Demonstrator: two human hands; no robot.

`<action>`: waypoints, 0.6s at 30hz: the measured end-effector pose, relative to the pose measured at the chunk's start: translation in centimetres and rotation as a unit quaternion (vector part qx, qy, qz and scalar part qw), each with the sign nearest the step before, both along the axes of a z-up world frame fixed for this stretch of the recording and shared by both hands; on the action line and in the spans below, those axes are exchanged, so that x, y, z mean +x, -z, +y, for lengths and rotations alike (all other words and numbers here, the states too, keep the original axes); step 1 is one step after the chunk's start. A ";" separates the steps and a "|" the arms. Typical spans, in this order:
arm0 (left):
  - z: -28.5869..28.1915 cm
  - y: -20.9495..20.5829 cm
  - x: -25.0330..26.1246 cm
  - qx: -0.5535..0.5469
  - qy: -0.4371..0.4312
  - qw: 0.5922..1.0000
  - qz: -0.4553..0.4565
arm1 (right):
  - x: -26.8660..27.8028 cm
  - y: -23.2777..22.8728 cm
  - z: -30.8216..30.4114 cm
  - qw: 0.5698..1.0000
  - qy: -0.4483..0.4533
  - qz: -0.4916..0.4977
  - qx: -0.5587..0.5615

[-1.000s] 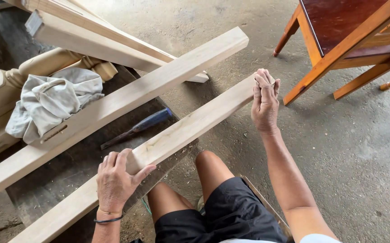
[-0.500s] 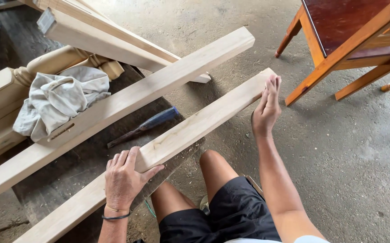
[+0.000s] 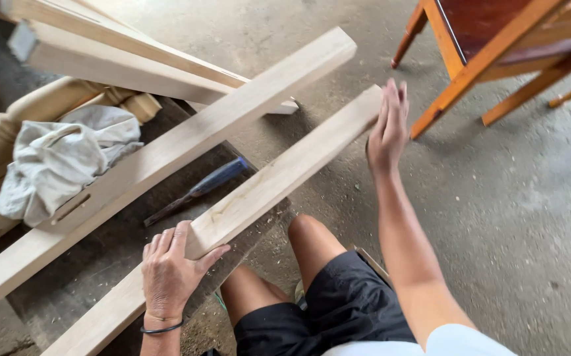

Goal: The person uses a chisel to carve and smooth the edges of a long wooden plank resting on a workbench. They then use a piece of sandpaper to sand the surface of the plank.

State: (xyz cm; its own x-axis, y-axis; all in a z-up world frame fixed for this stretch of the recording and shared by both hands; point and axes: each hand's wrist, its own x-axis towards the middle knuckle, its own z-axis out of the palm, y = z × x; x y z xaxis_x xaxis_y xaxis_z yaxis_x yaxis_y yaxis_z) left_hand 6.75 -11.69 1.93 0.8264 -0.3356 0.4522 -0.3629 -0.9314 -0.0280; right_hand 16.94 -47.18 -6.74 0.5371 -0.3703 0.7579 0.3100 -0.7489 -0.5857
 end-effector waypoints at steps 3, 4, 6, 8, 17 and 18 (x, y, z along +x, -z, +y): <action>0.0 0.1 -0.1 0.012 -0.002 1.000 0.001 | 1.4 -1.8 -0.8 0.997 -0.008 0.051 0.054; -0.1 0.1 0.0 0.010 -0.002 1.000 -0.003 | 0.5 -1.7 0.2 0.998 -0.008 0.047 0.052; 0.0 0.2 0.0 0.003 -0.006 1.000 -0.003 | -1.5 -1.4 2.4 0.995 -0.016 0.037 0.096; 0.1 0.1 0.0 0.004 -0.005 1.000 -0.004 | -1.8 -0.8 3.3 0.993 -0.024 0.011 0.118; -0.1 0.3 -0.1 0.018 -0.012 1.000 -0.017 | 0.5 -1.1 -0.2 0.986 -0.062 0.018 0.152; 0.0 0.4 -0.1 0.022 -0.016 1.000 -0.013 | 0.0 -0.1 0.4 0.987 -0.060 -0.013 0.149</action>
State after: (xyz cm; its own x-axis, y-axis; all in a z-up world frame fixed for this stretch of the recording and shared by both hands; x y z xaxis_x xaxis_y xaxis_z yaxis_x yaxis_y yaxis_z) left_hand 6.61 -11.73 1.54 0.8250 -0.3286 0.4599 -0.3312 -0.9403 -0.0778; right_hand 16.94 -46.81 -6.60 0.5718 -0.5137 0.6396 0.4037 -0.5025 -0.7646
